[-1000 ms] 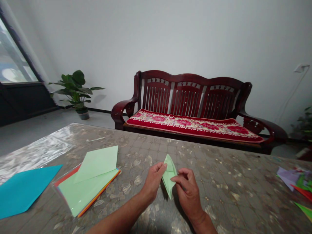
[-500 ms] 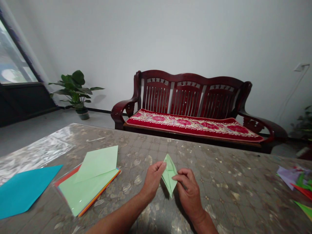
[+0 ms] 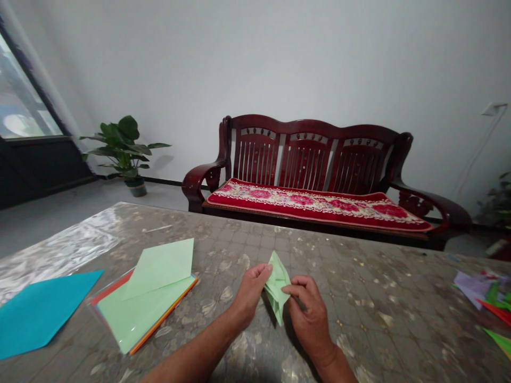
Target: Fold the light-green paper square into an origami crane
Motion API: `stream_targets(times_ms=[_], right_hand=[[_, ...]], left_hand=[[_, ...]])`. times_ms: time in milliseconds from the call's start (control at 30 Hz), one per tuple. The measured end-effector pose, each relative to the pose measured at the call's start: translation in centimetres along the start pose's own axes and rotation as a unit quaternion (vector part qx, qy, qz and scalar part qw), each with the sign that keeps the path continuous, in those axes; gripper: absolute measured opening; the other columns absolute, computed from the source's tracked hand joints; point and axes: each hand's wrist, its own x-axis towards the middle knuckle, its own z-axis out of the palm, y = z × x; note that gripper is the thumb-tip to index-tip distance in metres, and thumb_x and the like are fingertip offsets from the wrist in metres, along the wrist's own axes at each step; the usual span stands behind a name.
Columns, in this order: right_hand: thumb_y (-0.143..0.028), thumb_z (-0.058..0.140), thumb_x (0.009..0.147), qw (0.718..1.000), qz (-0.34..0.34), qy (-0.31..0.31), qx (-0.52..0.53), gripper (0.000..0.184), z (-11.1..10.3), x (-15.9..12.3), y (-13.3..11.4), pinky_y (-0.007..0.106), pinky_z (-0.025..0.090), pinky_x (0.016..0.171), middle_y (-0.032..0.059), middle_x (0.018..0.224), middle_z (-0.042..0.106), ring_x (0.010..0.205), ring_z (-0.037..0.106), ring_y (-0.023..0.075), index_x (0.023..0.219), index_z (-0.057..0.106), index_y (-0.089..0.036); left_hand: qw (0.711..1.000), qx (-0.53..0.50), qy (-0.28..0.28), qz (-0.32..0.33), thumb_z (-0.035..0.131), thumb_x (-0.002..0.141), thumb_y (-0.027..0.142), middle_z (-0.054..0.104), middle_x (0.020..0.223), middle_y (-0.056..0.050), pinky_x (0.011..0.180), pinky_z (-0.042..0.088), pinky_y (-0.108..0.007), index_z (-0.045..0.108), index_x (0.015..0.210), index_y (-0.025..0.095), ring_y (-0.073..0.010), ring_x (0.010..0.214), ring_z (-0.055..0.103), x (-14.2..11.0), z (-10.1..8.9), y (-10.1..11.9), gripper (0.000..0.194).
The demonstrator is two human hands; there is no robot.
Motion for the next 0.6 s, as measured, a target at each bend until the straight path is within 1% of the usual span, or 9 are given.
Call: stream_targets(times_ms=[100,200,367,433,500,600], right_hand=[[-0.01,0.05,0.085,1.0,0.007,0.002,0.001,0.026,0.0,-0.1,0.0,0.028,0.05,0.08,0.0039,0.095,0.06,0.092,0.062,0.0164,0.089,0.07,-0.025],[-0.011,0.048,0.085,1.0,0.017,-0.005,0.019,0.026,-0.2,0.0,-0.2,0.029,0.051,0.08,0.0044,0.095,0.061,0.092,0.062,0.0172,0.088,0.07,-0.025],[-0.018,0.046,0.091,0.995,0.028,-0.048,0.084,0.021,-0.8,0.2,-0.8,0.031,0.05,0.082,0.0056,0.095,0.063,0.093,0.062,0.0185,0.09,0.067,-0.023],[-0.022,0.049,0.09,0.994,0.047,-0.037,0.087,0.015,-0.7,0.1,-0.9,0.031,0.05,0.08,0.0051,0.093,0.063,0.091,0.061,0.0187,0.089,0.064,-0.022],[-0.026,0.057,0.085,0.995,0.079,-0.011,0.064,0.007,-0.3,-0.1,-0.8,0.029,0.05,0.075,0.0038,0.09,0.063,0.085,0.061,0.0182,0.09,0.061,-0.022],[-0.028,0.065,0.077,0.988,0.151,0.017,0.017,0.027,0.6,-0.3,-0.6,0.028,0.05,0.071,0.0029,0.09,0.064,0.079,0.061,0.0177,0.102,0.058,-0.021]], left_hand=[[1.0,0.006,-0.002,0.003,0.07,0.073,0.059,0.058,0.065,0.001,0.056,0.038,-0.021,0.064,0.077,0.014,-0.0111,0.056,0.048,-0.1,0.1,0.0,0.045],[1.0,0.008,-0.001,0.005,0.075,0.069,0.054,0.062,0.071,-0.001,0.059,0.041,-0.022,0.066,0.083,0.014,-0.0121,0.059,0.052,-0.1,0.2,0.0,0.043],[0.999,0.021,0.013,0.031,0.077,0.067,0.045,0.063,0.07,0.0,0.061,0.044,-0.023,0.065,0.08,0.015,-0.0128,0.061,0.054,-0.1,0.3,0.1,0.035],[0.998,0.041,0.025,0.05,0.077,0.067,0.041,0.062,0.069,0.0,0.061,0.045,-0.023,0.065,0.078,0.015,-0.0132,0.061,0.055,-0.2,0.4,0.2,0.031],[0.995,0.062,0.039,0.063,0.077,0.065,0.038,0.062,0.068,0.001,0.062,0.045,-0.023,0.065,0.077,0.016,-0.014,0.062,0.055,-0.4,0.6,0.3,0.028],[0.993,0.084,0.053,0.067,0.075,0.065,0.036,0.064,0.069,0.0,0.064,0.046,-0.024,0.067,0.077,0.015,-0.0155,0.065,0.057,-0.7,0.8,0.5,0.026]])
